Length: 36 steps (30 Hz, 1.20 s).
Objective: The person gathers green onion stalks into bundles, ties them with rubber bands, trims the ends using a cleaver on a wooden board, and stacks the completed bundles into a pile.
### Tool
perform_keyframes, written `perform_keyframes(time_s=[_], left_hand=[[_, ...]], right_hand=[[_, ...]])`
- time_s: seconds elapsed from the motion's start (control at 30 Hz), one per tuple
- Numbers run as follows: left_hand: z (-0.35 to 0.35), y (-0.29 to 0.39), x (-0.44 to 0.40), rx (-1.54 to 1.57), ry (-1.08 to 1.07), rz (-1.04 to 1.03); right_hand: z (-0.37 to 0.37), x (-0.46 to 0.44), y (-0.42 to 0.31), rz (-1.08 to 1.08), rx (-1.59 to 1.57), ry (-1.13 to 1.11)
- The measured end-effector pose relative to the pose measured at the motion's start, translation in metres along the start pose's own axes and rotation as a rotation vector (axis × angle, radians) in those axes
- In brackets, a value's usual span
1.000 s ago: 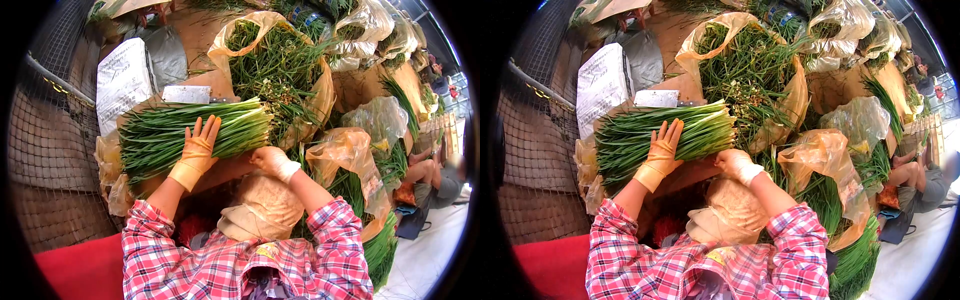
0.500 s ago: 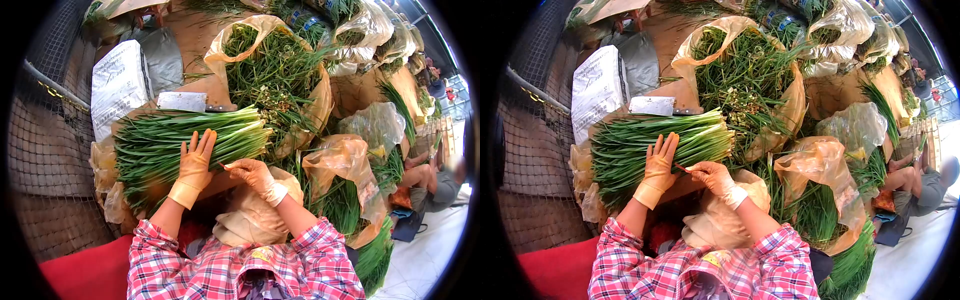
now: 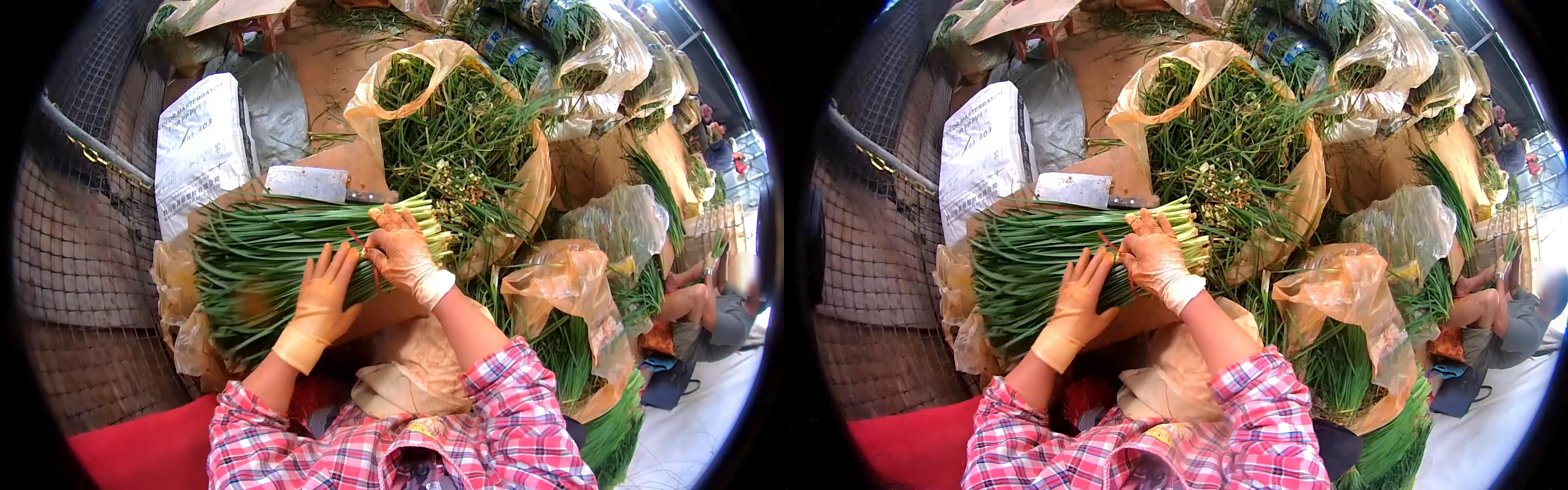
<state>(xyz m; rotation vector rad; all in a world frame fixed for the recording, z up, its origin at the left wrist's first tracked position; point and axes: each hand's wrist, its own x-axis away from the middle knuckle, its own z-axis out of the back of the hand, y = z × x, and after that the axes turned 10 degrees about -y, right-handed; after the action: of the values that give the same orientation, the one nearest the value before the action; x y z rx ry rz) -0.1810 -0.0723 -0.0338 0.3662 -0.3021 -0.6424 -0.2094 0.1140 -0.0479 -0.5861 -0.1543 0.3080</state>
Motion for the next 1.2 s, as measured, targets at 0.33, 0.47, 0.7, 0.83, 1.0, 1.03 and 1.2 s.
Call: perform_keyframes(time_s=[0.33,0.47,0.7,0.83,1.0,1.03,1.2], left_hand=[[0.003,-0.022,-0.119,-0.172,0.064,0.010],[-0.021,-0.019,-0.092,-0.029,0.222,0.040],[-0.038,0.012,-0.032,-0.016,0.177,-0.045],[-0.016,0.012,-0.043,0.255,0.248,-0.084],[-0.003,-0.005,-0.078,-0.070,0.219,-0.148],[-0.010,-0.010,-0.082,-0.122,0.123,-0.159],[-0.011,-0.004,-0.058,-0.157,-0.067,-0.108]], right_hand=[[-0.012,0.027,0.000,-0.047,-0.059,-0.028],[-0.008,0.050,-0.001,0.057,-0.125,0.081],[-0.003,0.058,-0.007,0.107,0.094,-0.229],[-0.009,0.061,0.001,0.095,0.033,-0.241],[-0.004,0.061,-0.002,0.109,0.001,-0.240],[-0.001,0.061,-0.003,0.106,-0.003,-0.261],[-0.002,0.062,0.000,0.115,-0.048,-0.227]])
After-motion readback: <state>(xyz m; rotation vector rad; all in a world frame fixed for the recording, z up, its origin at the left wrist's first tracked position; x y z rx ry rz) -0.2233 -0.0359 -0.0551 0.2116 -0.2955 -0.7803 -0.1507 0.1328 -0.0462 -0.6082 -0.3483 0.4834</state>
